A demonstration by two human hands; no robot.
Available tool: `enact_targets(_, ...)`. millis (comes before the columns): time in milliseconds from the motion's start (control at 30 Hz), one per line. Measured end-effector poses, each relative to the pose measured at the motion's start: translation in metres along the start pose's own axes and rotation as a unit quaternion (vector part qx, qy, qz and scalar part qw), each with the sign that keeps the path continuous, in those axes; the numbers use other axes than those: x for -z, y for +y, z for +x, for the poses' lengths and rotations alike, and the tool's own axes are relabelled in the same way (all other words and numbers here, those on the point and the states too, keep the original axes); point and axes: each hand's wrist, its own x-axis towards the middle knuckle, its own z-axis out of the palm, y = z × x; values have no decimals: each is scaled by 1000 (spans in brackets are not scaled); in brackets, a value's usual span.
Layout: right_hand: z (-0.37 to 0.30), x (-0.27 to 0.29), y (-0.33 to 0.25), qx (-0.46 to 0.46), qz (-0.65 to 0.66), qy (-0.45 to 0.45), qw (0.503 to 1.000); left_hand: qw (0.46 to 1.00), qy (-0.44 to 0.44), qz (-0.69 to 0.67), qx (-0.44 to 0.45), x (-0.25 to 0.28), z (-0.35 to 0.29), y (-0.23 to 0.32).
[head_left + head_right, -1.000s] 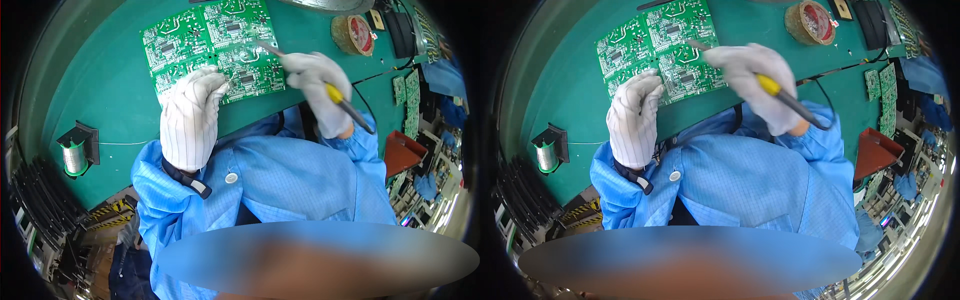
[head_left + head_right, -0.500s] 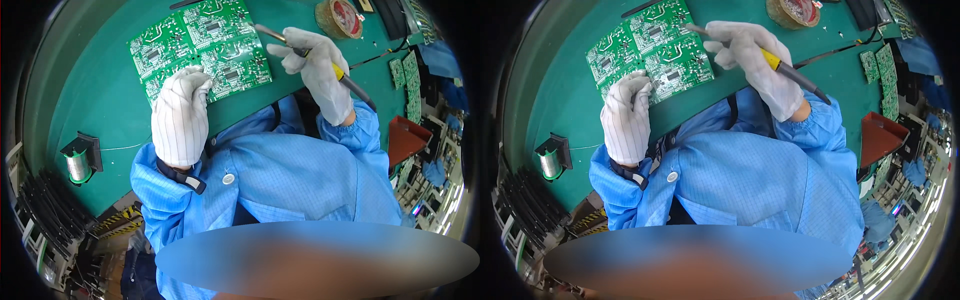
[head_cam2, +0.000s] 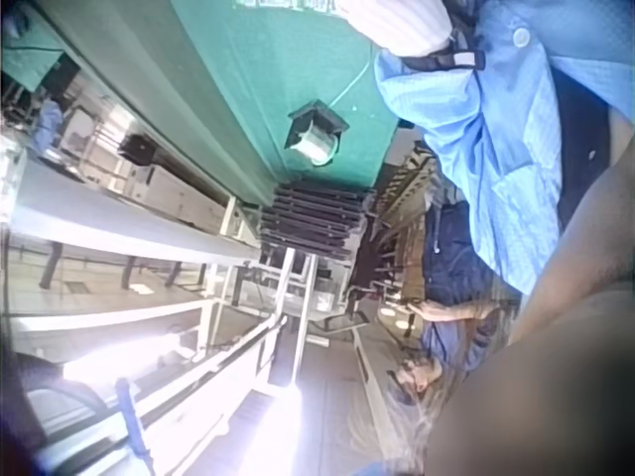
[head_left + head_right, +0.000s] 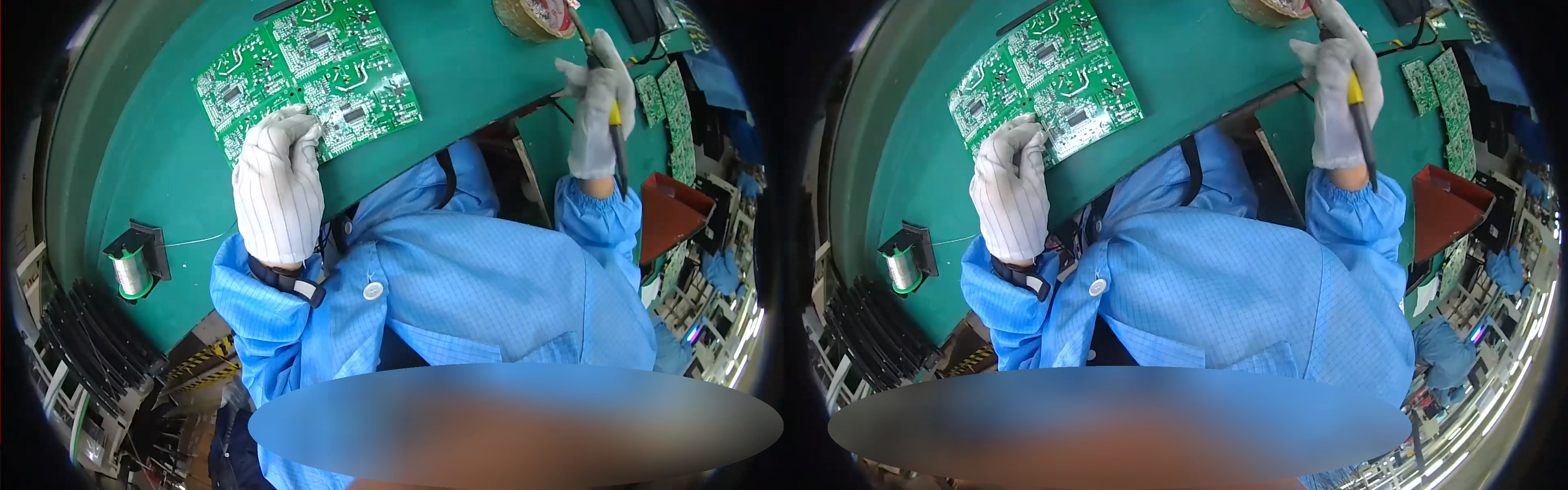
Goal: Soldering components onto printed circuit boards at an assembly station.
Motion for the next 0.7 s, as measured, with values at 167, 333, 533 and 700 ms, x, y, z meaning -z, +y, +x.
enact_targets(167, 0, 5, 6, -43, -56, -110, 991, 1000, 4, 3, -7, 0, -1, 1)
enact_targets(333, -7, 3, -7, -20, 14, -114, 993, 1000, 10, 10, -13, 0, -1, 2)
enact_targets(533, -24, -14, -40, -74, 138, -293, 943, 1000, 7, 6, -9, -1, -2, 1)
enact_targets(700, -26, -40, -47, 101, 56, -316, 942, 1000, 8, 3, -24, -1, -3, -2)
